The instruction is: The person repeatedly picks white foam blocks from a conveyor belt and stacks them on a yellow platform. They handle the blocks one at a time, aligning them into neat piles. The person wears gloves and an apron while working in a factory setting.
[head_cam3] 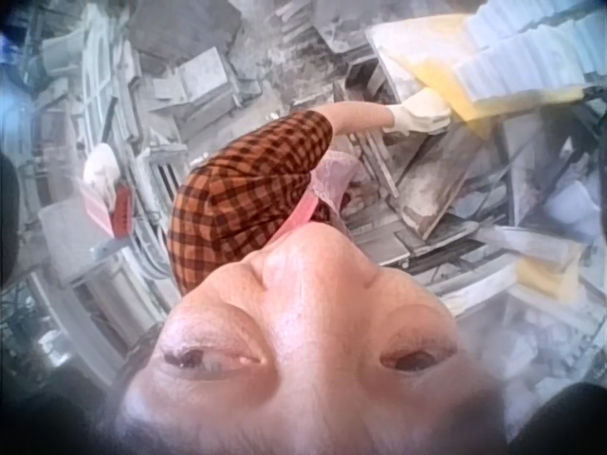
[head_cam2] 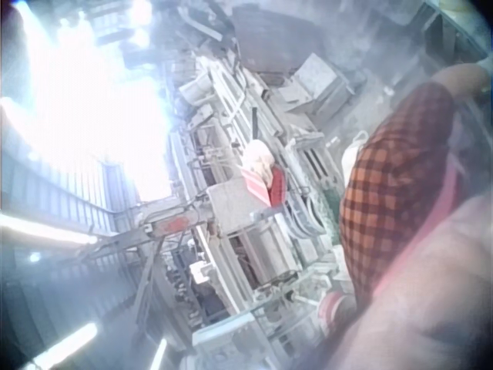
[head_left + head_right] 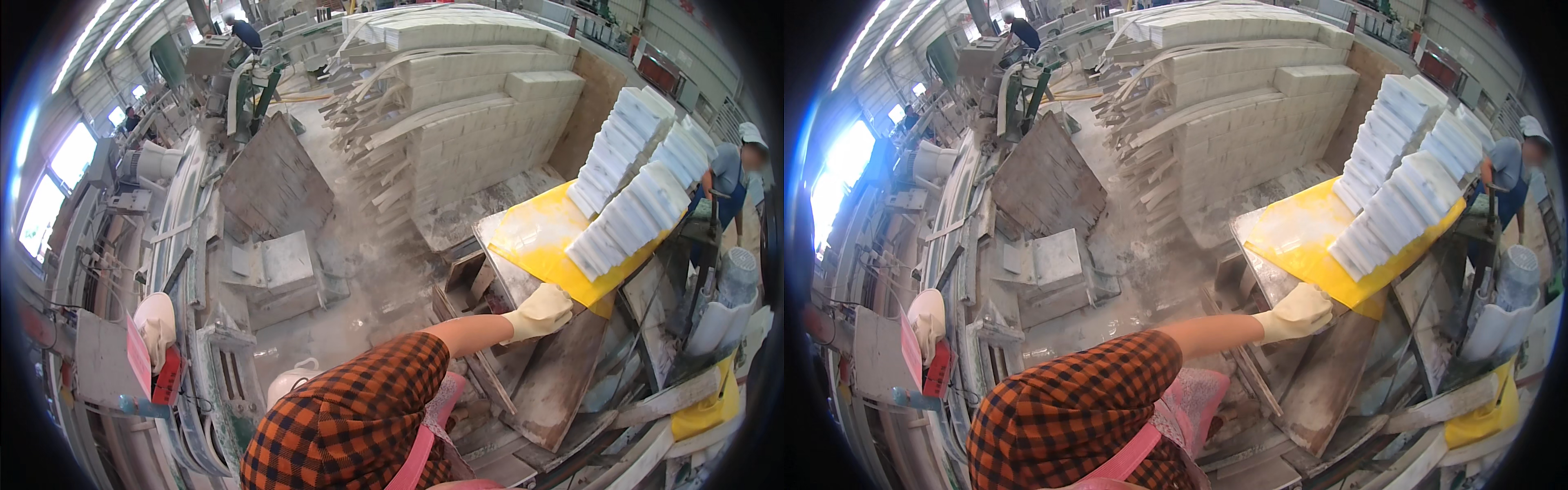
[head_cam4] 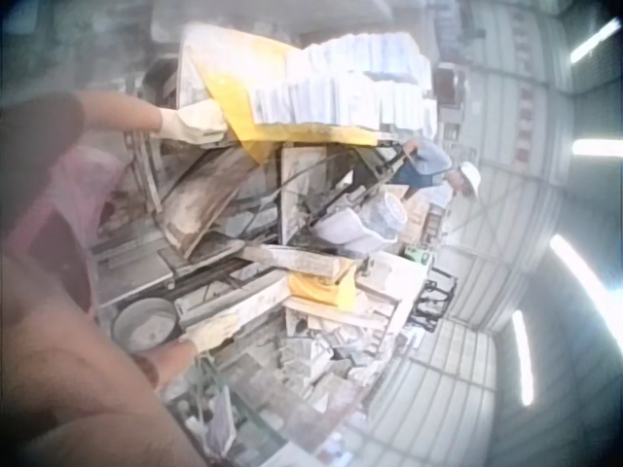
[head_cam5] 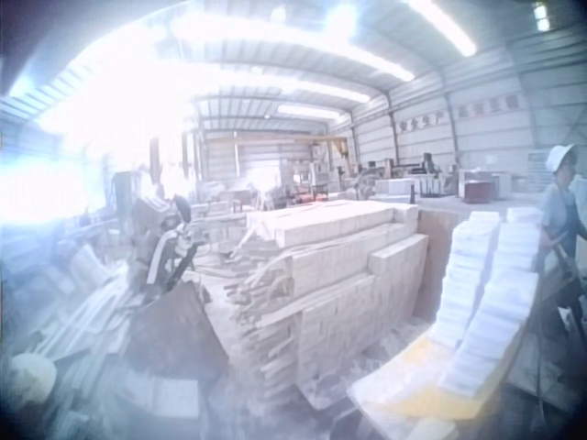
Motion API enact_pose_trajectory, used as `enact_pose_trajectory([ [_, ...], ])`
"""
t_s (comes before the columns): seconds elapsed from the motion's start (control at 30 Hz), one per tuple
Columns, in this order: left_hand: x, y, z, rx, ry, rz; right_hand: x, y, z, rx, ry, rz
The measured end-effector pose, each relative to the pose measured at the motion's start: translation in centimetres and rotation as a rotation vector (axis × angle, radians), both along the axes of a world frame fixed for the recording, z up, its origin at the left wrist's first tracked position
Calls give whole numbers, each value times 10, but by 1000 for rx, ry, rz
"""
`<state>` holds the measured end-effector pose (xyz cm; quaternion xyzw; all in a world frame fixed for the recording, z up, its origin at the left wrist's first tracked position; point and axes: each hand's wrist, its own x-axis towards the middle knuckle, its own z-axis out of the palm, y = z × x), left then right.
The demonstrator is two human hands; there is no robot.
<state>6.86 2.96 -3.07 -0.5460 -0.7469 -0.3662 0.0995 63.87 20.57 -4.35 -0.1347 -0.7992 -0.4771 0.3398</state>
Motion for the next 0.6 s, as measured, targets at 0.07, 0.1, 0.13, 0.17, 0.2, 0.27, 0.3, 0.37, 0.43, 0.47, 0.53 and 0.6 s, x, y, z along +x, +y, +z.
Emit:
enact_pose_trajectory([
  [0.07, 0, 0, -2, 18, -15, 17, 3, -1, -2, -422, 95, 128],
  [0.1, 0, -1, -2, 21, -3, 19, 3, -5, 0, -579, 96, -72],
  [0.13, 0, -1, -2, 22, 10, 21, 4, -12, 6, -698, 120, -249],
  [0.17, 0, -2, -1, 8, 14, 1, 3, -19, 14, -772, 142, -356],
  [0.2, 0, -2, 0, -15, 6, -4, 0, -25, 25, -822, 162, -420],
  [0.27, 1, -3, 3, -15, 26, 29, -17, -29, 52, -902, 214, -492],
  [0.3, 3, -4, 4, -40, 16, 44, -31, -27, 68, -940, 246, -514],
  [0.37, 4, -4, 5, -223, 250, 155, -63, -27, 104, -1068, 341, -608],
  [0.43, 5, 1, 4, -302, 356, 91, -112, -28, 136, -1299, 512, -722],
  [0.47, 2, 4, 2, -379, 342, 65, -140, -41, 138, -1637, 1024, -195],
  [0.53, -9, 6, -1, -36, 61, -76, -205, -47, 148, -1765, 1008, 248],
  [0.6, -16, 0, -1, 264, -112, -166, -269, -59, 147, -1685, 1023, 215],
])
